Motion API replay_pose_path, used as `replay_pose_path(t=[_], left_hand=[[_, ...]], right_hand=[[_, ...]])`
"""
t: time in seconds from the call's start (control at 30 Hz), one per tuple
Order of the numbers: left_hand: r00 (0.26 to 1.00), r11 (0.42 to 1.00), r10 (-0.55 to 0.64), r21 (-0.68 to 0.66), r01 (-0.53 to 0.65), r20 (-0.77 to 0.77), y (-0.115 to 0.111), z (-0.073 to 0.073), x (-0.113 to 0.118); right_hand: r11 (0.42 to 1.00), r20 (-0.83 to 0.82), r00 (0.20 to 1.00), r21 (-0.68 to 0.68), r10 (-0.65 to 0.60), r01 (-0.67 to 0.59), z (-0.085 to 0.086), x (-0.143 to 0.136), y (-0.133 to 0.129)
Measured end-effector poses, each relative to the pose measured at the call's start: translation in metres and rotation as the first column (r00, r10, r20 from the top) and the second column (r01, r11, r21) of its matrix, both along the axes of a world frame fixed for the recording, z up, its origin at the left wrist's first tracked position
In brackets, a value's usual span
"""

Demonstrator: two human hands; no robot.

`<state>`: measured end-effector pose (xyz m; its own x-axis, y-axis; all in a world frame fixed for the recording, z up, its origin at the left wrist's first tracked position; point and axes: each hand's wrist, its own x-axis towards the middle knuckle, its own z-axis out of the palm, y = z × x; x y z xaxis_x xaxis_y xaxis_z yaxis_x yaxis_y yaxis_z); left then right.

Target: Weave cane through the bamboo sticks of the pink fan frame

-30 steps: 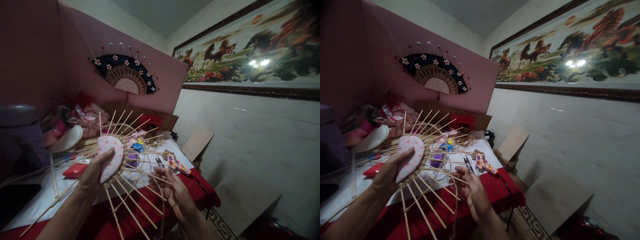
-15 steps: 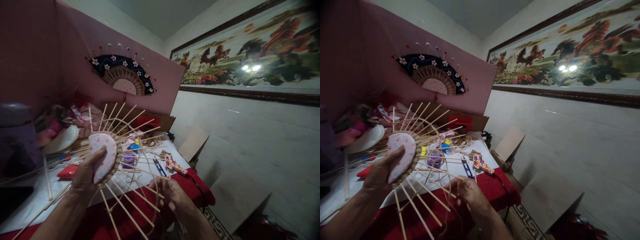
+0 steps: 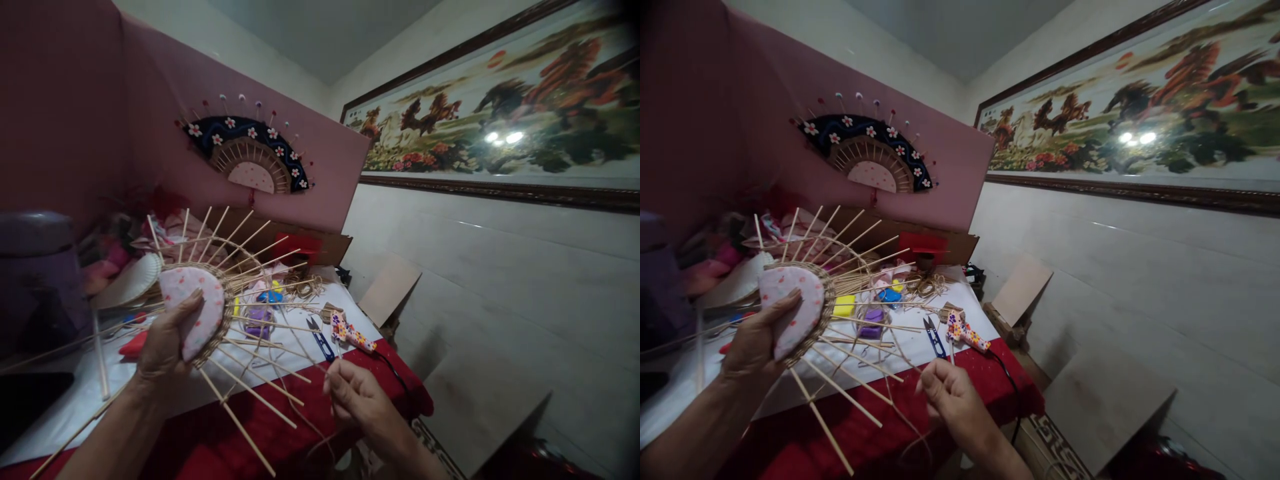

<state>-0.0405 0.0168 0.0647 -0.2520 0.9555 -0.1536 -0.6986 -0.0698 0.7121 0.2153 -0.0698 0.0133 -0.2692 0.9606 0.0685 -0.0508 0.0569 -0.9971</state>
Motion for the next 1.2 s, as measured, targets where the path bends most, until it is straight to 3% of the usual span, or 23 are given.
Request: replay_pose_path(t=[0.13, 0.33, 0.67, 0.87, 1.2], left_hand=[[1.000, 0.998, -0.024, 0.065, 0.024, -0.004, 0.001, -0.005, 0.000], [0.996, 0.996, -0.060, 0.056, 0.063, -0.066, 0.001, -0.008, -0.001], [0.997, 0.997, -0.075, 0.036, 0.075, 0.016, 0.003, -0.007, -0.003], [0.998, 0.998, -0.065, 0.023, 0.065, 0.011, 0.001, -0.005, -0.002], [0.999, 0.995, -0.047, 0.082, 0.048, -0.009, 0.004, -0.012, -0.002]], right_hand=[[0.996, 0.135, 0.989, 0.070, -0.058, 0.049, 0.011, 0.005, -0.009], [0.931, 0.384, 0.884, 0.340, -0.267, 0.133, 0.029, 0.006, -0.017], [0.942, 0.417, 0.865, 0.294, -0.278, 0.161, 0.028, 0.020, -0.005], [0.907, 0.365, 0.858, 0.351, -0.362, 0.234, 0.032, 0.027, 0.001], [0.860, 0.433, 0.789, 0.460, -0.436, 0.223, 0.040, -0.003, -0.035]])
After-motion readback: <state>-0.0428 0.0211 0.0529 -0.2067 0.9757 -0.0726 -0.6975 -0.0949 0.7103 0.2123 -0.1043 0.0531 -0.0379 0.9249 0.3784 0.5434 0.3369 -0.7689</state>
